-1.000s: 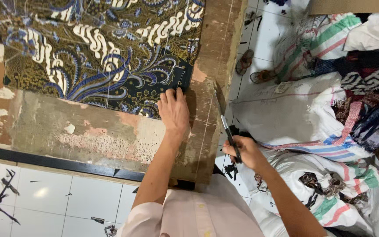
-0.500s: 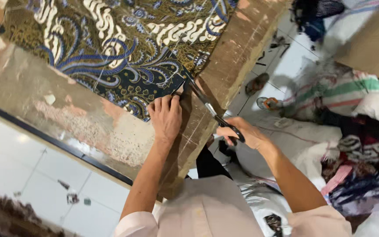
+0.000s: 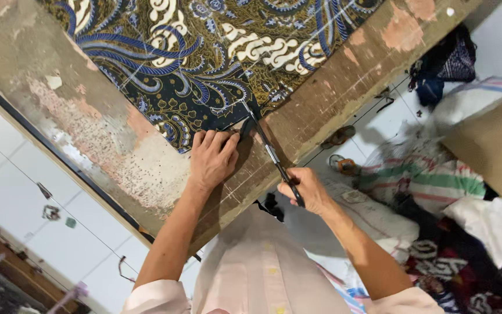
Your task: The person aligns and smooths a patterned fabric on a wooden table, then uses scissors to cut along a marked line. The person handles the fabric with both hands and cuts a section from the main piece.
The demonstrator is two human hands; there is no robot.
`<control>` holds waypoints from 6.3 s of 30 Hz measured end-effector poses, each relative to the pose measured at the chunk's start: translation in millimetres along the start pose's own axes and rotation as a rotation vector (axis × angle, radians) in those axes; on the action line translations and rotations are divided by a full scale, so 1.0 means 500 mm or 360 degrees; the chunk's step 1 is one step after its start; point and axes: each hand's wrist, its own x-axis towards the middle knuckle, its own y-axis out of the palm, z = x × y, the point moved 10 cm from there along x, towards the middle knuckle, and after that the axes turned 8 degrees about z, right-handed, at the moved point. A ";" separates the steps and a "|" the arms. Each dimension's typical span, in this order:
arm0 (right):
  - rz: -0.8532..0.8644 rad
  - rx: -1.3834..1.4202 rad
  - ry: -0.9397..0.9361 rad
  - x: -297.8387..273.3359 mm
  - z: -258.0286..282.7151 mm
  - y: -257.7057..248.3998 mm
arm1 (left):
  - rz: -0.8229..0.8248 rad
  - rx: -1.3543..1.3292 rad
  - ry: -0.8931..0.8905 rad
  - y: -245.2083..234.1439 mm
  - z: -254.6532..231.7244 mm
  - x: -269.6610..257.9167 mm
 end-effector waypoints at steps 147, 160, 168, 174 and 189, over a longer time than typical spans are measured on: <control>0.0438 0.0231 0.0635 -0.093 -0.078 -0.110 | 0.0182 -0.0005 -0.0465 0.037 0.131 0.101; 0.0534 0.0164 0.0269 -0.054 0.011 -0.041 | 0.0148 0.0235 -0.0225 0.008 0.050 0.089; 0.0554 0.0196 0.0150 -0.028 -0.014 -0.014 | 0.0037 0.0145 -0.0274 0.031 0.061 0.072; 0.0457 0.0230 0.0046 -0.019 0.061 0.001 | 0.0042 0.0011 -0.0285 0.045 0.082 0.077; 0.0216 0.0069 0.0055 0.028 0.025 -0.015 | 0.0195 0.0214 -0.0664 0.029 0.177 0.087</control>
